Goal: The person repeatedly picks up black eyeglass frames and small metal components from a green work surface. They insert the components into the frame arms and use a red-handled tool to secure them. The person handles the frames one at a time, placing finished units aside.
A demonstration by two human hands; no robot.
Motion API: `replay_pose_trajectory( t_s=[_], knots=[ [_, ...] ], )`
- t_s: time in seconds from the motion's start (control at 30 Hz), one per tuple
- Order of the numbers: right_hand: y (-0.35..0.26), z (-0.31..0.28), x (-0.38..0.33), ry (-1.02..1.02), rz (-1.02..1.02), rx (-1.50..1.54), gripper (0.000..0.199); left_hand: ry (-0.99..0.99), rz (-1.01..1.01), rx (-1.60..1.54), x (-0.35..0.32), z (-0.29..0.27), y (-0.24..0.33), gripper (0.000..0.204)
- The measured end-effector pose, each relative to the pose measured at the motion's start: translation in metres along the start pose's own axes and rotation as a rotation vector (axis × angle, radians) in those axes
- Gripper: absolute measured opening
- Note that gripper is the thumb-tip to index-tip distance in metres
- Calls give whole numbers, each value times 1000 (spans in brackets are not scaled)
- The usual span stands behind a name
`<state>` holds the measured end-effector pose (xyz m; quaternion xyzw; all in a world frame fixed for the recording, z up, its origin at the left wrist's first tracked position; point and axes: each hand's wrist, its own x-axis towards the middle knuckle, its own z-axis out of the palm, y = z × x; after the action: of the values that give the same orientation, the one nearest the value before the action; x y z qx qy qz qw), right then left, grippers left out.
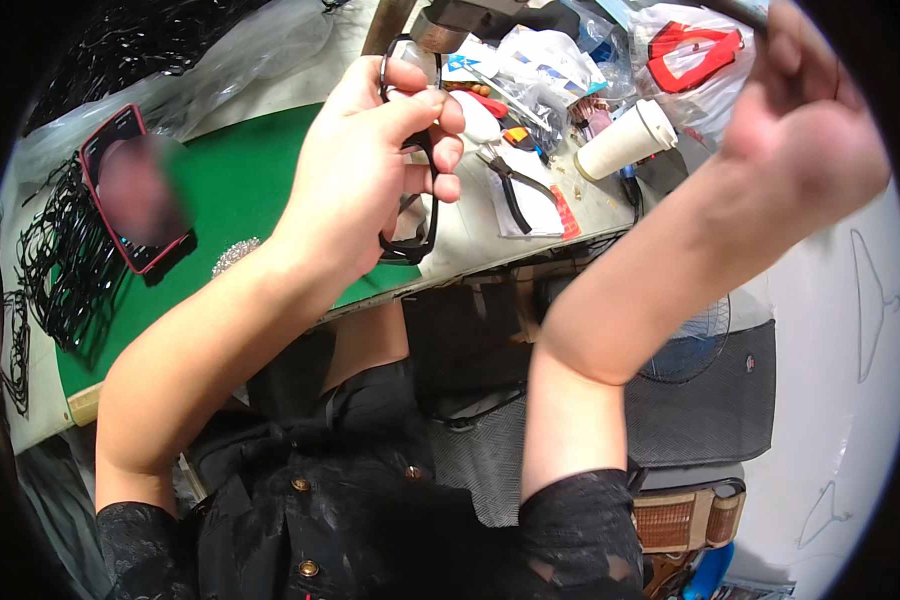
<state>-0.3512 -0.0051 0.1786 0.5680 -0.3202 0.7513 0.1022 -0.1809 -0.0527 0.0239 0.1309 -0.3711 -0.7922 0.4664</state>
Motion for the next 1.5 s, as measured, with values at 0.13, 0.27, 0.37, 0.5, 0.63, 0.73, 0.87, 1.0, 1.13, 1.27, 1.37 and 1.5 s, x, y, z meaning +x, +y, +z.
replay_pose_trajectory(
  t_s=[0.13, 0.27, 0.37, 0.5, 0.63, 0.73, 0.87, 1.0, 1.13, 1.27, 1.37, 1.5],
  knots=[
    [-4, 27, -77, 94, -185, -38, 55, -67, 27, 38, 1, -5, -2, 12],
    [-3, 9, -66, -85, -194, 32, 57, -63, 15, 63, 7, -5, 1, 13],
    [-13, 7, -34, -214, -54, 140, 54, 16, -58, 56, 5, 1, 12, 14],
    [-25, 17, -20, -91, 83, 14, 34, -73, 25, 132, 1, -16, 20, 15],
    [2, 27, -93, -94, 124, -172, 26, -256, 202, 409, -36, -48, 32, 11],
    [11, 56, -152, -532, 654, 58, 27, -264, 324, 628, -60, -64, 36, 10],
    [6, 78, -174, -485, 830, 284, 18, -232, 372, 783, -70, -80, 39, 13],
    [11, 79, -184, -519, 927, 398, 11, -205, 368, 969, -79, -90, 42, 18],
    [18, 80, -210, -497, 1019, 474, 11, -317, 436, 1150, -82, -111, 51, 14],
    [22, 78, -250, -498, 1125, 464, 18, -278, 261, 1188, -93, -124, 62, 27],
    [24, 70, -281, -742, 984, 113, 15, -134, 170, 974, -104, -123, 79, 37],
    [18, 66, -301, -942, 592, -306, 10, -46, 114, 744, -112, -118, 96, 48]
  ],
)
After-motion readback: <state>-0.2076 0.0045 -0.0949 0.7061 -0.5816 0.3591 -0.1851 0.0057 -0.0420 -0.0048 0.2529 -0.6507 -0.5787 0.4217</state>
